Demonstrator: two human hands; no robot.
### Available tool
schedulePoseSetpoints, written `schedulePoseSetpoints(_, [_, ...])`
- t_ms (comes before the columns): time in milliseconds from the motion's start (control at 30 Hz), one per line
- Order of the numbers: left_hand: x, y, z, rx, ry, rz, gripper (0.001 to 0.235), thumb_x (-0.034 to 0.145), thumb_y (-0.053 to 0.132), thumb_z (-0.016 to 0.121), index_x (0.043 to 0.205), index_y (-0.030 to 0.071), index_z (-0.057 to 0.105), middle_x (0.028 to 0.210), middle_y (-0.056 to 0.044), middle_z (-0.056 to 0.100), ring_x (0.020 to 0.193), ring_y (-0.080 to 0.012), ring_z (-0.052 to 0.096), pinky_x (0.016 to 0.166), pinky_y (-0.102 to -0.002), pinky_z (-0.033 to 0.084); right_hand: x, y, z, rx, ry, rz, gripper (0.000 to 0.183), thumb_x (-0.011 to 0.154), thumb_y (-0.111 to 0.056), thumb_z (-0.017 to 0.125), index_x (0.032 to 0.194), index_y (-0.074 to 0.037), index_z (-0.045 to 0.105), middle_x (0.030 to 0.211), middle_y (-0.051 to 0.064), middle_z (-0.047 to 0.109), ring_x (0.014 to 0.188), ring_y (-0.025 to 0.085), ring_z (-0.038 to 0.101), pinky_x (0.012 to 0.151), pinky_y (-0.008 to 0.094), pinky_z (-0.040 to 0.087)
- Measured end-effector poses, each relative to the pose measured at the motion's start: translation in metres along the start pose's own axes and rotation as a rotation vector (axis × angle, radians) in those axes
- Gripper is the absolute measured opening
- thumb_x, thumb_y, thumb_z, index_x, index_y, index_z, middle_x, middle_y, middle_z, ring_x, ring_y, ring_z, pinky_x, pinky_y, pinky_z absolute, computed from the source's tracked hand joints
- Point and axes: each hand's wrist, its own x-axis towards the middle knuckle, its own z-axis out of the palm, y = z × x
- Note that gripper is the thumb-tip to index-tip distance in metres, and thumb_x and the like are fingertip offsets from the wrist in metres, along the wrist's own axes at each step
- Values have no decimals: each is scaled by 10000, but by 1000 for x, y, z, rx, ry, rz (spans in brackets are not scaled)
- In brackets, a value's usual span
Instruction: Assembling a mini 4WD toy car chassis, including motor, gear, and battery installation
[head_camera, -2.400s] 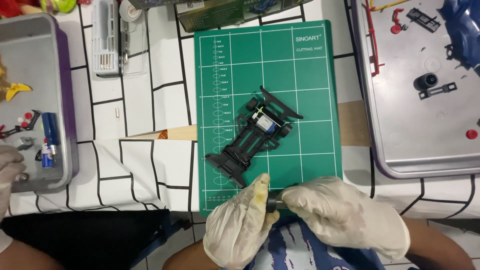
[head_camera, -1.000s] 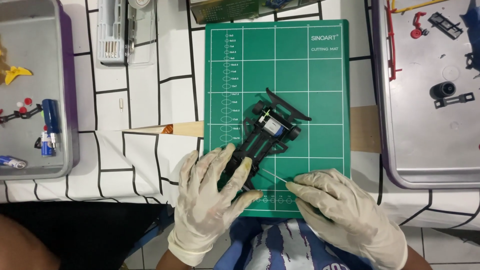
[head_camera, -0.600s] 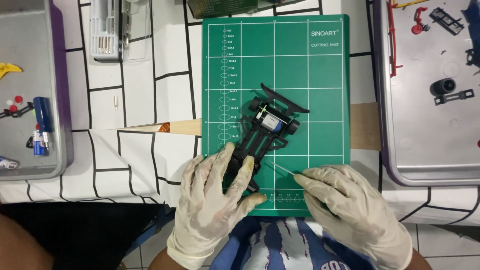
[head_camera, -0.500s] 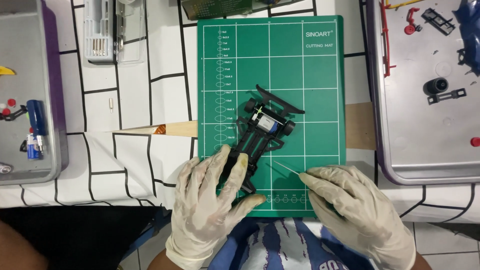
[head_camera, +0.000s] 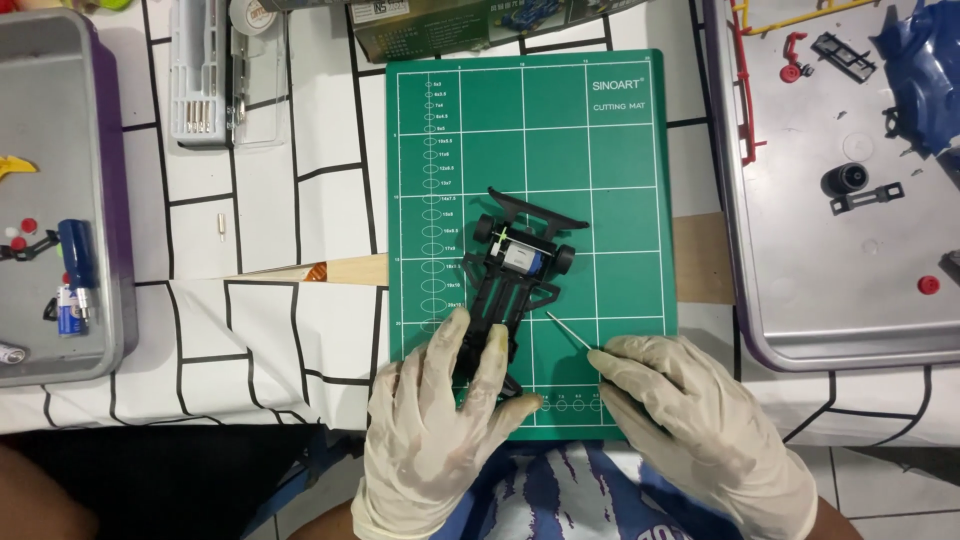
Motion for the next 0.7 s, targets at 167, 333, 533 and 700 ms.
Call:
schedulePoseSetpoints(167, [6, 2, -1, 1, 53, 70, 616, 1036, 676, 377, 1340, 198, 619, 1268, -88, 690, 899, -206, 697, 687, -325, 490, 4, -3, -3, 17, -42, 46, 445, 920, -164, 730, 1337, -95, 590, 1197, 106, 654, 997, 260, 695, 854, 374, 592])
schedulePoseSetpoints(333, [11, 10, -4, 15, 86, 132, 605, 1057, 622, 335, 1225, 175, 705, 1157, -63, 695, 835, -190, 668, 635, -310, 494, -5, -1, -5, -29, 26, -8, 430, 923, -146, 752, 1317, -85, 591, 1125, 84, 669, 970, 230, 696, 853, 348, 587])
schedulePoseSetpoints(533, [17, 20, 6, -63, 83, 193, 690, 1074, 607, 240, 1282, 98, 658, 1082, -84, 691, 722, -170, 570, 609, -290, 414, -33, 28, -76, -217, 165, 153, 499, 855, -102, 821, 1316, -82, 631, 1231, 85, 721, 1060, 158, 695, 925, 295, 606])
schedulePoseSetpoints(700, [15, 15, 14, -76, -1, 296, 601, 1052, 591, 528, 1360, 78, 579, 1121, -97, 647, 743, -165, 582, 595, -302, 471, -5, 45, -111, -292, -175, 755, 367, 916, -315, 643, 1270, -259, 720, 1341, -5, 695, 1270, 216, 609, 1089, 453, 436])
